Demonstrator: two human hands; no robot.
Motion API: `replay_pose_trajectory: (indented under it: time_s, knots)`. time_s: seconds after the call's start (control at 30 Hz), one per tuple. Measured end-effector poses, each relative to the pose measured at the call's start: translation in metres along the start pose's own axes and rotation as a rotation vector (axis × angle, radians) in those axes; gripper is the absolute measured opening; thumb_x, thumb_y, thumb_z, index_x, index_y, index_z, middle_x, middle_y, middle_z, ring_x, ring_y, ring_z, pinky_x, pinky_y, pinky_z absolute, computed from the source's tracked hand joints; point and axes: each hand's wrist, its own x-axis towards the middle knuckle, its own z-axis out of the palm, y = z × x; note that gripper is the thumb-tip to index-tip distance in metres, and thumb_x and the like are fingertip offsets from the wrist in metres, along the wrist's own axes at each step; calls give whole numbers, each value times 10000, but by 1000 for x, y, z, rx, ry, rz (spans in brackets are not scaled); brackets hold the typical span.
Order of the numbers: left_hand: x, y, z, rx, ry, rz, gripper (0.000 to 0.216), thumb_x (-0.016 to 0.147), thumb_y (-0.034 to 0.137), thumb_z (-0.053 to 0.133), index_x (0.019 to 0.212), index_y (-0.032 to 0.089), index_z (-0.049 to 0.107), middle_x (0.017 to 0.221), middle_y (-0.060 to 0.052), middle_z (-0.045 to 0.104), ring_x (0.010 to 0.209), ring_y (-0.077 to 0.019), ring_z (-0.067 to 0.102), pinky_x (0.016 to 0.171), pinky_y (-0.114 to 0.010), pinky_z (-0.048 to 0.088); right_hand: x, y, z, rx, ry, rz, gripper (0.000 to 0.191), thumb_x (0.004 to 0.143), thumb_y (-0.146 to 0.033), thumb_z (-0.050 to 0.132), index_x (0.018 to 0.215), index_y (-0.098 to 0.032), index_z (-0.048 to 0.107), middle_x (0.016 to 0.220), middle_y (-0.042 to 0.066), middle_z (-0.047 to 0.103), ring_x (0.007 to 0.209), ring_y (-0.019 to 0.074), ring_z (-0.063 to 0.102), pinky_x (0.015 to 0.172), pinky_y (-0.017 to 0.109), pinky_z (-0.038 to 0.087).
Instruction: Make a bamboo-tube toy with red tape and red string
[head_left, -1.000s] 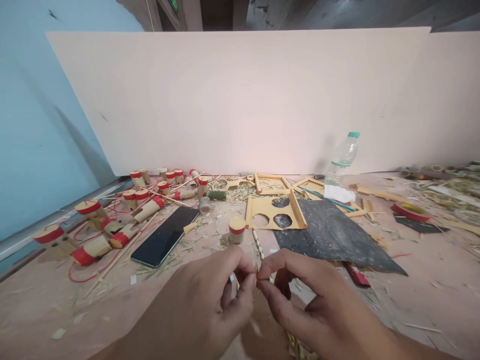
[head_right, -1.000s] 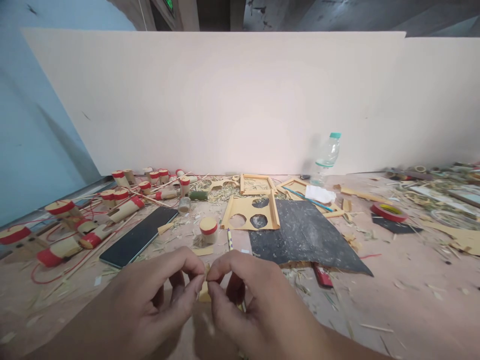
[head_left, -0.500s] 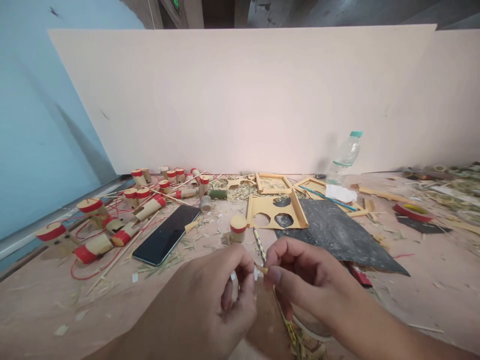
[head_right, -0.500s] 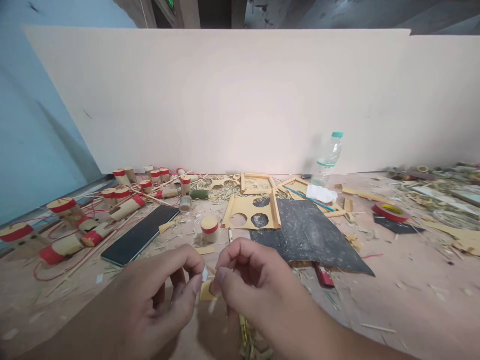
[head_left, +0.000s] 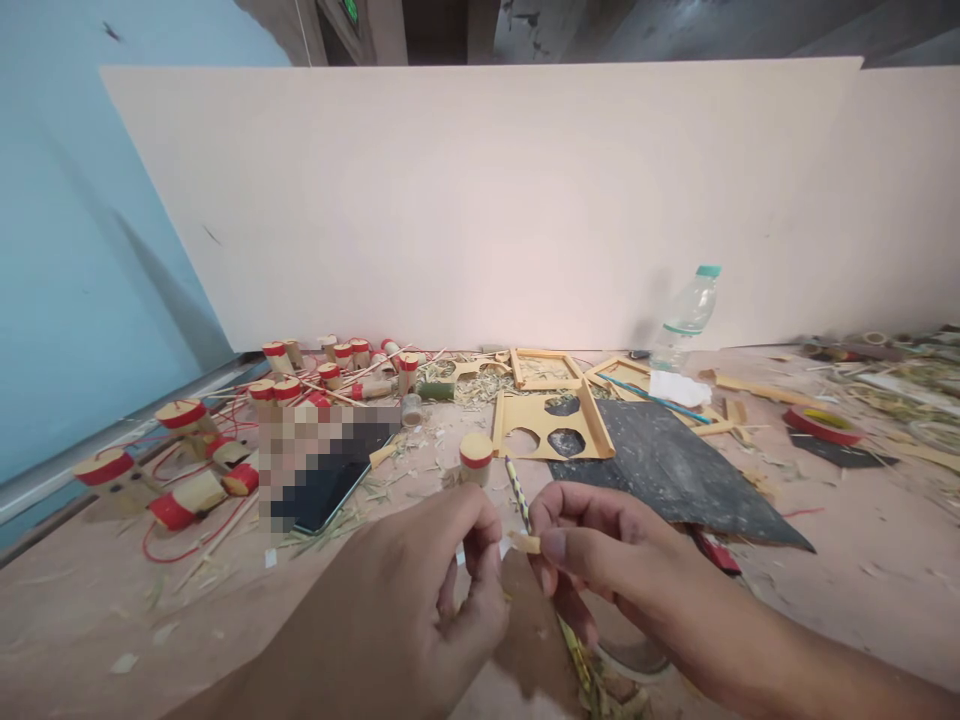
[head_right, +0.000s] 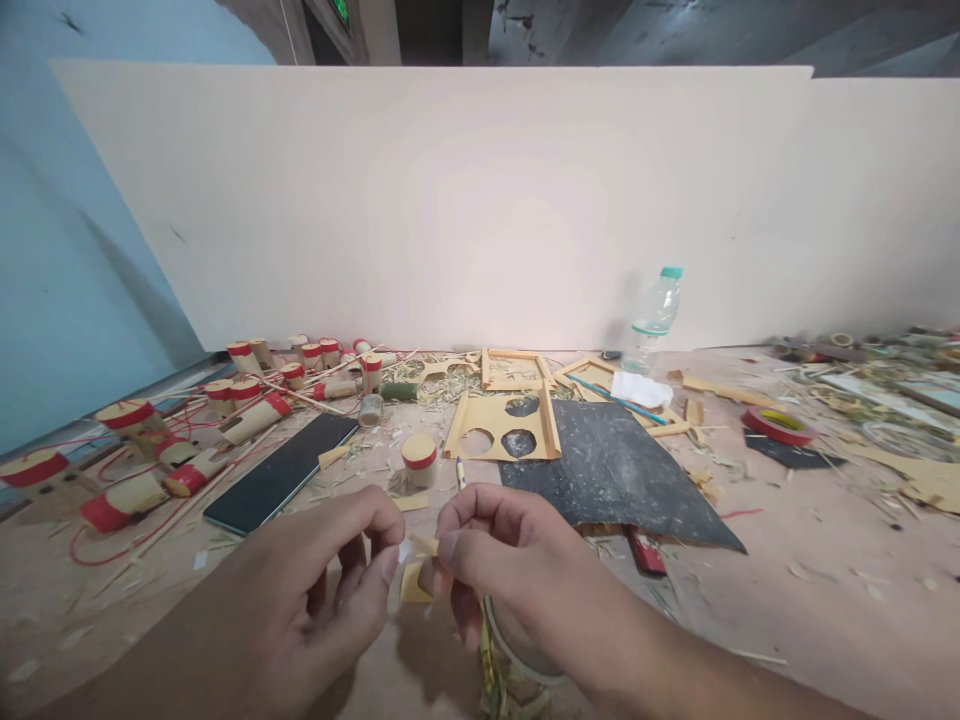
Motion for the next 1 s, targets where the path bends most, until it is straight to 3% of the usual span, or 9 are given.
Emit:
replay_pose_trajectory:
  time_s: [0.27, 0.5, 0.6, 0.7, 1.0]
  knots:
    - [1, -1, 2, 101, 26, -32, 151, 953, 217, 463, 835, 251, 551, 688, 46, 614, 531, -155, 521, 536, -277, 329, -2, 1, -1, 14, -8, 17, 330, 799, -409, 854, 758, -167, 632, 696, -22, 661, 512, 77, 562, 515, 186, 463]
    - [2, -1, 1, 82, -149, -31, 172, 885, 217, 513, 720, 247, 475, 615, 51, 568, 521, -149, 493, 506, -281, 274, -2, 2, -3, 18, -16, 13, 246, 831, -334, 793, 761, -156, 637, 718, -13, 667, 526, 73, 575, 537, 185, 458]
    - [2, 5, -2, -7, -73, -34, 105, 925, 248, 499, 847, 247, 569, 714, 46, 636, 565, -147, 539, 521, -274, 322, -2, 2, -2, 16, -22, 9, 214, 819, -309, 780, 765, -157, 640, 717, -14, 660, 532, 76, 566, 527, 185, 461]
    - [1, 11, -4, -122, -42, -79, 107, 954, 289, 490, 947, 260, 593, 682, 77, 585, 547, -134, 536, 527, -260, 361, 0, 2, -1, -3, -13, 4, 229, 808, -334, 792, 773, -164, 644, 701, -22, 645, 525, 83, 554, 508, 189, 462]
    - [0, 12, -3, -197, -22, -122, 55, 896, 282, 546, 854, 263, 575, 628, 85, 520, 533, -135, 467, 514, -262, 340, -1, 0, 1, -118, -11, 16, 170, 813, -305, 730, 784, -177, 622, 704, -35, 652, 528, 82, 560, 531, 202, 456]
